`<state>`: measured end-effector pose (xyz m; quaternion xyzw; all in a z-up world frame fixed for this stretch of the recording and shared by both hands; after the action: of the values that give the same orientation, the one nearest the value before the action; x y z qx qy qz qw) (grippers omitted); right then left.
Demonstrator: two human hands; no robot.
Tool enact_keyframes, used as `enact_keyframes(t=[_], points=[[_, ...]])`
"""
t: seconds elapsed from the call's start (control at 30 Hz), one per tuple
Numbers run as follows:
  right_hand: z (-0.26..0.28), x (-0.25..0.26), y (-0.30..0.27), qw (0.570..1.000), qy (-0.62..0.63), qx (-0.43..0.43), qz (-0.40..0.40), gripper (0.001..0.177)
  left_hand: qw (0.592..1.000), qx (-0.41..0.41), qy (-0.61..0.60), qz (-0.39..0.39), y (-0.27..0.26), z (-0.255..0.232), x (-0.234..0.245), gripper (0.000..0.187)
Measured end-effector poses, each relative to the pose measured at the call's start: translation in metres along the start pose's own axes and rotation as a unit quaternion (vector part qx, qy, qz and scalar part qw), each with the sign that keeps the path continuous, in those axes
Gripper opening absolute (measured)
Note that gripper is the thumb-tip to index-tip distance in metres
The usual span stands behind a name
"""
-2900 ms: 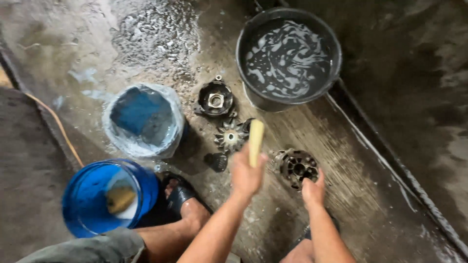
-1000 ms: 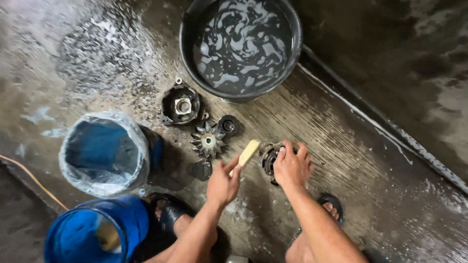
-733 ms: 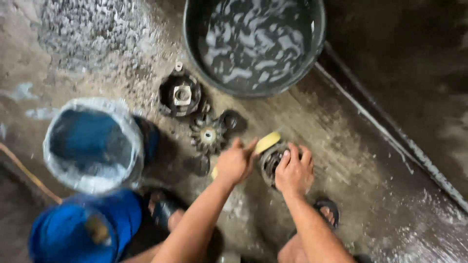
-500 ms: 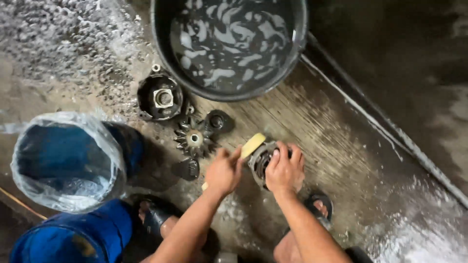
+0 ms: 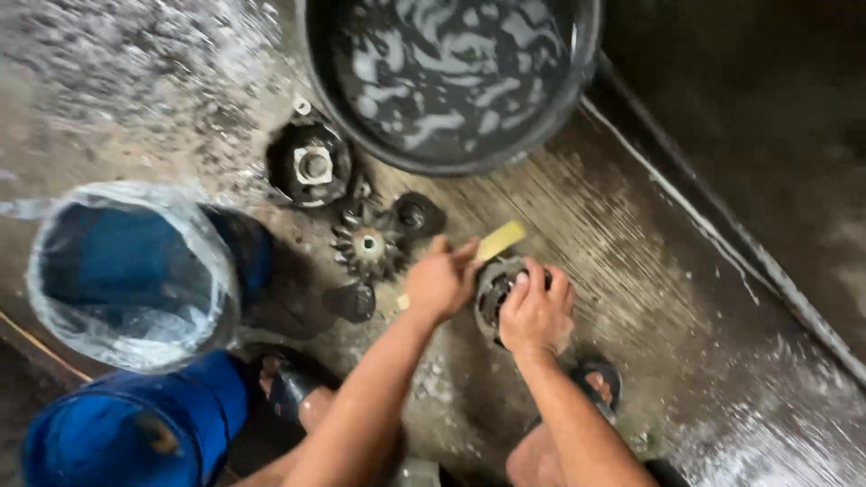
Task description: The person scrubs a cylindrical mechanical part with a yellow brush, repeatedly dipping the brush into a bucket of soapy water and rinsing the part in a black basin. The person rotates the part to clean different sides and continues scrubbing throughout the clip.
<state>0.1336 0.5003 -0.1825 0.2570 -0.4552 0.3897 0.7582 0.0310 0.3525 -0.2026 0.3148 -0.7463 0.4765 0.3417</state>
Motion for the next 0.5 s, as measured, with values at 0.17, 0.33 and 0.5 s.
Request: enact_keyframes(t=[0.17, 0.33, 0.5], points=[[-0.002, -0.003, -0.002, 1.0, 0.001, 0.002, -0.011, 0.03, 0.999, 0.004, -0.053, 0.009, -0.023, 0.014, -0.014, 0.042], [-0.002, 0.003, -0.004, 1.0, -0.015, -0.024, -0.001, 0.028, 0.989, 0.082, -0.101, 0.072, -0.06, 0.024, 0.01, 0.044], [-0.01, -0.008, 0.0, 1.0, -0.013, -0.003, -0.017, 0.028, 0.998, 0.046, -0.031, 0.021, 0.013, -0.024, 0.017, 0.036]])
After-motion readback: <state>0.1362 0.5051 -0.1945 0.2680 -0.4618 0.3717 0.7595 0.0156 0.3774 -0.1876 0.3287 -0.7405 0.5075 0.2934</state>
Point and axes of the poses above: each hand's wrist, its own y-axis towards the middle knuckle, its own x-axis out of the back of the hand, z = x × y, the point moved 4 cm from there along y, towards the middle knuckle, and after that the axes turned 15 degrees about y, right-handed, at the moved point
